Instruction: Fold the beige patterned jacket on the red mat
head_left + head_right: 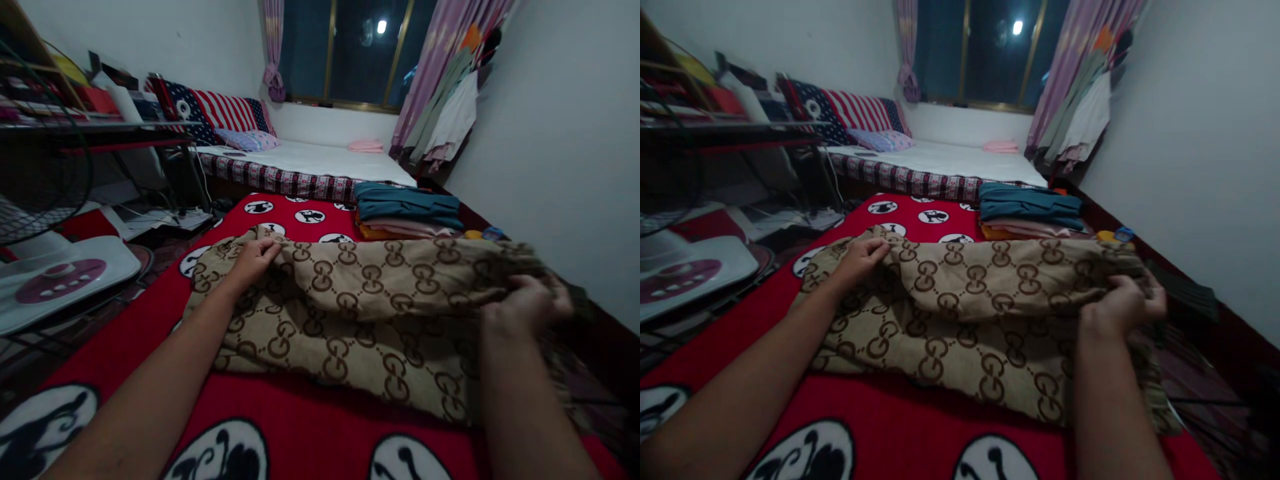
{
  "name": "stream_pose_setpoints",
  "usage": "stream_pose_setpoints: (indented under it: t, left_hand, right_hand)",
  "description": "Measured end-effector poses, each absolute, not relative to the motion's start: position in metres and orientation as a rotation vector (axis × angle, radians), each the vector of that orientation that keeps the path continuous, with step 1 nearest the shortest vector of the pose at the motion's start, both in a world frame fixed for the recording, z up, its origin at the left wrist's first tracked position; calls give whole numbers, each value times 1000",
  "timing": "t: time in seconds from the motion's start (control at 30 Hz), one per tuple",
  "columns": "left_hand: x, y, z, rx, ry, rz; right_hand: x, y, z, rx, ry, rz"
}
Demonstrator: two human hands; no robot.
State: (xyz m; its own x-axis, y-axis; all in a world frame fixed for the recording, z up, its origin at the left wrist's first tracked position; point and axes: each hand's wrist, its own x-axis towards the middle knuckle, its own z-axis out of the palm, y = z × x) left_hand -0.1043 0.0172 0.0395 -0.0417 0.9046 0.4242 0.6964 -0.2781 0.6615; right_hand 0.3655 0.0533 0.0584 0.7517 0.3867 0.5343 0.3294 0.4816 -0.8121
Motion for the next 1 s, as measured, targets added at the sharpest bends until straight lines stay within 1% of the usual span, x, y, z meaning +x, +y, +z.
stream_pose_setpoints:
  t: [0.07, 0.1, 0.17, 0.2, 0.23, 0.33, 0.37, 0.43, 0.57, 0.63, 0.7, 0.77, 0.83, 0.9, 0.93, 0.97, 1.0]
  left_hand:
    - [-101, 17, 35, 1985, 1770, 1211]
    - [-99, 17, 32, 1982, 1798, 1211]
    - [-96, 17, 27, 1977, 1849, 1208]
    - [-95, 17, 26, 1977, 1870, 1200]
    - [-95, 17, 24, 1975, 1889, 1191]
    - [-95, 16, 21, 1970, 1905, 1192]
    - [-95, 16, 20, 1972, 1894, 1200]
    - [-97, 16, 18, 1972, 1876, 1220]
    - [-95, 14, 17, 2058, 1936, 1264]
    - [-90, 10, 21, 2214, 1951, 1355]
    - [-81, 3, 29, 2363, 1869, 1501]
    - [-70, -6, 38, 2467, 1668, 1562]
    - [-59, -15, 46, 2560, 1467, 1433]
    - [-49, -21, 50, 2611, 1403, 1192]
    - [-45, -23, 50, 2617, 1421, 1072]
    - [-42, -23, 50, 2615, 1454, 965]
    - [-41, -23, 48, 2613, 1490, 874]
  right_hand:
    - [355, 53, 50, -1159, -568, -116]
    - [348, 49, 50, -1168, -560, -219]
    - [326, 38, 57, -1137, -764, -331]
    - [313, 31, 62, -1118, -919, -294]
    - [297, 23, 68, -1102, -1089, -181]
    - [246, 0, 78, -1060, -1655, 312]
    - [231, -7, 78, -1041, -1802, 418]
    - [207, -20, 74, -1009, -2076, 500]
    - [189, -29, 59, -1110, -2495, 369]
    - [187, -27, 53, -1231, -2455, 263]
    - [187, -23, 50, -1304, -2264, 203]
    - [187, -21, 51, -1314, -2105, 262]
    - [190, -20, 56, -1299, -2103, 485]
    - [197, -17, 62, -1287, -2120, 727]
    - [203, -14, 64, -1290, -2094, 784]
    - [210, -10, 65, -1309, -2046, 770]
    - [217, -5, 64, -1346, -1995, 689]
